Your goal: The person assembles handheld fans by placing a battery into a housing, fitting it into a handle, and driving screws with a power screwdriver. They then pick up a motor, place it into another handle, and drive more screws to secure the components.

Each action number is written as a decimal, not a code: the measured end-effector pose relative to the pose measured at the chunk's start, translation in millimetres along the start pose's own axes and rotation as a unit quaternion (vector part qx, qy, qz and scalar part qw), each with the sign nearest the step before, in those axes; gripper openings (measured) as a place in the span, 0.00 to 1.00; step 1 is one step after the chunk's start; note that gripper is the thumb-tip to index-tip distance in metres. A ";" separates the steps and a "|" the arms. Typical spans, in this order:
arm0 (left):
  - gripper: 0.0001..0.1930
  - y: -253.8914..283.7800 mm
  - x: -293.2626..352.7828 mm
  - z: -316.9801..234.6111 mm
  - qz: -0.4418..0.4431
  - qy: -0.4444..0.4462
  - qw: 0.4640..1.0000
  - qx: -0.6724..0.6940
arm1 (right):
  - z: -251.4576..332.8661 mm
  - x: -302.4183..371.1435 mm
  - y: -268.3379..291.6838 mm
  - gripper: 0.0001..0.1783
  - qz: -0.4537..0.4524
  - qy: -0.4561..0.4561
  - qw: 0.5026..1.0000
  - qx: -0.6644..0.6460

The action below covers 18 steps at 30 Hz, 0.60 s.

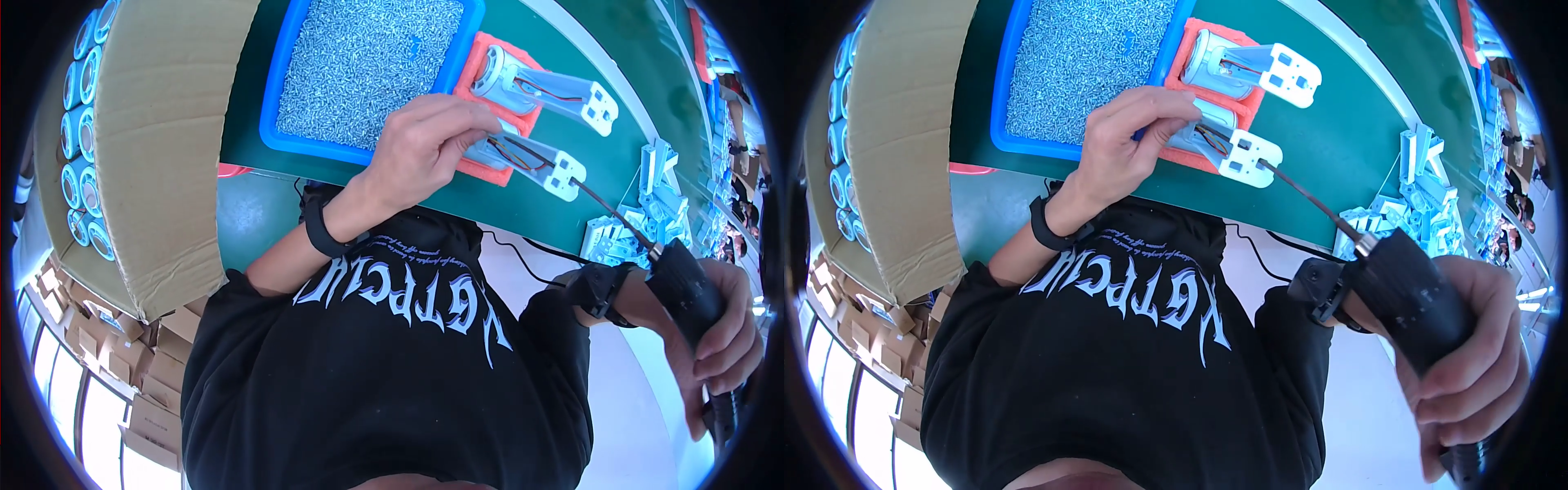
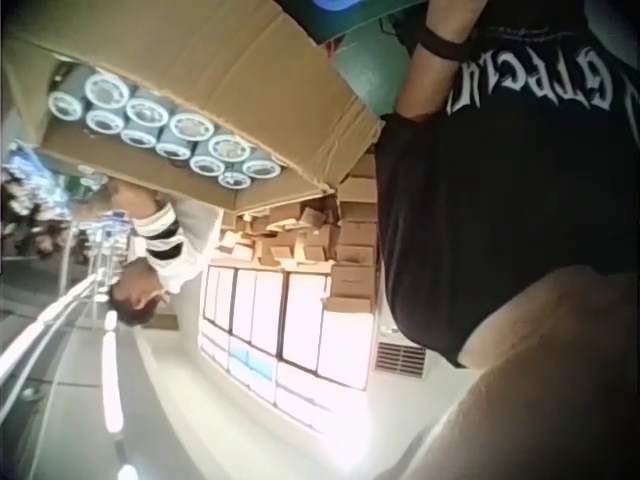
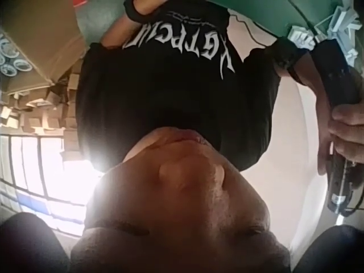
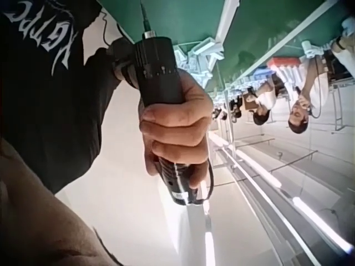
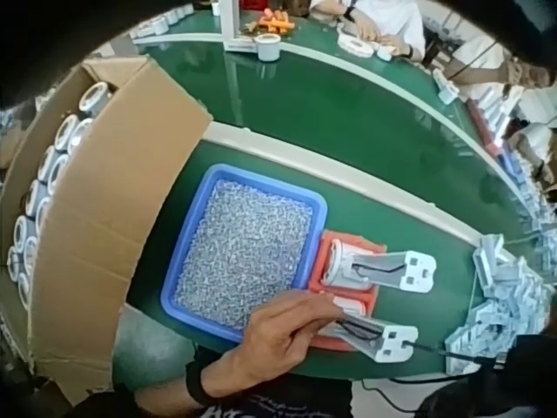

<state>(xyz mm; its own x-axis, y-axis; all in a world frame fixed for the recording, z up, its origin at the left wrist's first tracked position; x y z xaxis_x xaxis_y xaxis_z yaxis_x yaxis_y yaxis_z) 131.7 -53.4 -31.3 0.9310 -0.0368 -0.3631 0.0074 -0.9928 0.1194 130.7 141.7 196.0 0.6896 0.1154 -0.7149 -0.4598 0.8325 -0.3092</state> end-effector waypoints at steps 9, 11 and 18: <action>0.07 3.2 2.5 -2.3 0.016 0.047 0.987 0.155 | 3.8 3.8 9.6 0.19 -0.052 0.028 0.996 -0.070; 0.07 1.1 2.6 -2.7 0.026 0.048 0.985 0.162 | 3.6 2.8 7.2 0.19 -0.048 0.027 0.996 -0.076; 0.07 7.5 -6.3 -17.1 0.016 -0.018 0.989 0.145 | 1.3 -2.8 -3.9 0.18 0.005 -0.001 0.998 -0.063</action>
<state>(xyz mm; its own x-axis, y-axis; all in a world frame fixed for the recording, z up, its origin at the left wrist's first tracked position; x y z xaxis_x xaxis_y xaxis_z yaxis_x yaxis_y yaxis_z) 132.1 -58.7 -12.3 0.9158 -0.0667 -0.3960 -0.1307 -0.9819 -0.1369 131.3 138.9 200.1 0.6856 0.1236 -0.7174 -0.5328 0.7567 -0.3788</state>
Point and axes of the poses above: each hand's wrist, its own x-axis away from the middle knuckle, its own y-axis out of the back of the hand, z = x × y, the point moved 10 cm from there along -x, towards the middle knuckle, and after that the axes turned 4 degrees about -z, right-handed, at the moved point
